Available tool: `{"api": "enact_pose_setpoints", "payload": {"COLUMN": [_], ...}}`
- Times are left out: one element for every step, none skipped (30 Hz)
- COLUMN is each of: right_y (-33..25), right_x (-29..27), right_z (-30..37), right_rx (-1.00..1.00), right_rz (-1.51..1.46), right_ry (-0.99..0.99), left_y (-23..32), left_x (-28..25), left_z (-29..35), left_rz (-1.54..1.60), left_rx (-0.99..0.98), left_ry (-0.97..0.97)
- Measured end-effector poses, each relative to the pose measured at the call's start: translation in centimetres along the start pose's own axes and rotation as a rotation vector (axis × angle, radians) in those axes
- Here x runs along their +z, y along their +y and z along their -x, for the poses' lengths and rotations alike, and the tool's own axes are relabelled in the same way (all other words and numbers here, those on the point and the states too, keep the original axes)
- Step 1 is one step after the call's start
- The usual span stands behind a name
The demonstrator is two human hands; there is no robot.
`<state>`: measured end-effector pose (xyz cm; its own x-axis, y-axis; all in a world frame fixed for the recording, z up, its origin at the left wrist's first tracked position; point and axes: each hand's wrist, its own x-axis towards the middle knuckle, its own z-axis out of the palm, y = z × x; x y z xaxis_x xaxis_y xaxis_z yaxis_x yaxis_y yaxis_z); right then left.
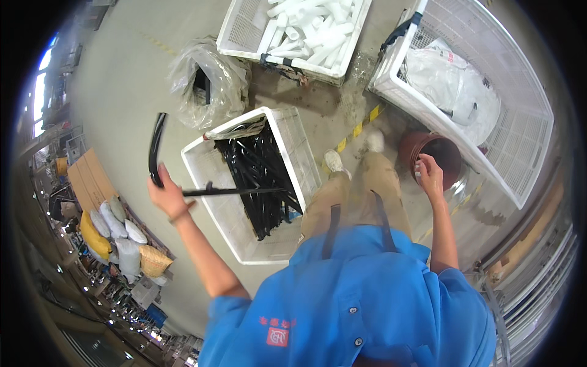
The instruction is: The person repeatedly picks black curved rods and white cylindrical caps from white plastic baskets, inserts the caps onto the rod ends, and places the assembled units into a red bucket. The person handles items one at a time and occasionally transfers multiple rods between baskets.
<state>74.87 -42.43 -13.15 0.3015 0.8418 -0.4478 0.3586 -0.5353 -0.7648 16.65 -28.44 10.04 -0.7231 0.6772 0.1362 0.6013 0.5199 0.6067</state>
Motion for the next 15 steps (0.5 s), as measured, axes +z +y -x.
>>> {"api": "enact_pose_setpoints", "payload": {"right_y": [1.6, 3.1, 4.4, 5.8, 7.2, 8.8, 10.4, 12.2, 14.2, 16.4, 18.5, 20.7, 22.8, 24.7, 26.5], "right_x": [-0.8, -1.5, -2.4, -3.3, -4.2, -5.2, -6.1, -6.9, -7.8, -8.8, -9.7, -10.6, -11.0, -11.0, -11.2], "right_z": [1.7, 3.0, 3.3, 3.8, 4.5, 4.8, 4.8, 4.4, 4.3, 4.0, 3.9, 3.7, 3.1, 2.0, 1.4], "right_rx": [-0.085, -0.099, -0.057, -0.134, -0.142, -0.177, -0.121, -0.077, -0.027, -0.002, 0.034, 0.056, 0.086, 0.182, 0.261], "right_rz": [0.034, 0.072, 0.101, 0.115, 0.113, 0.066, 0.081, 0.149, 0.090, 0.117, 0.169, 0.263, 0.295, 0.315, 0.330], "right_ry": [-0.034, -0.039, -0.036, -0.003, 0.003, 0.014, 0.028, 0.092, 0.129, 0.161, 0.145, 0.140, 0.149, 0.106, 0.064], "left_y": [0.7, 1.1, 1.7, 2.1, 2.7, 3.8, 5.9, 8.3, 10.7, 13.4, 16.4, 19.1, 21.3, 22.9, 23.2], "left_x": [-0.8, -1.3, -2.3, -5.0, -7.9, -10.3, -13.1, -15.3, -17.3, -18.7, -19.7, -19.8, -18.8, -16.8, -14.4], "left_z": [-1.2, -1.7, -1.4, -0.2, 1.3, 2.8, 3.8, 5.1, 7.3, 9.5, 11.7, 14.2, 16.6, 18.6, 21.3], "left_rz": [-0.091, -0.093, 0.022, 0.107, 0.096, 0.106, -0.165, -0.462, -0.392, -0.209, 0.012, 0.157, 0.304, 0.592, 0.490], "left_rx": [0.015, 0.027, 0.112, 0.160, 0.261, 0.418, 0.819, 1.157, 1.182, 1.000, 0.762, 0.666, 0.551, 0.495, 0.560], "left_ry": [-0.059, 0.054, 0.032, -0.021, -0.051, -0.104, -0.127, -0.044, -0.057, -0.118, -0.181, -0.232, -0.282, -0.400, -0.380]}}
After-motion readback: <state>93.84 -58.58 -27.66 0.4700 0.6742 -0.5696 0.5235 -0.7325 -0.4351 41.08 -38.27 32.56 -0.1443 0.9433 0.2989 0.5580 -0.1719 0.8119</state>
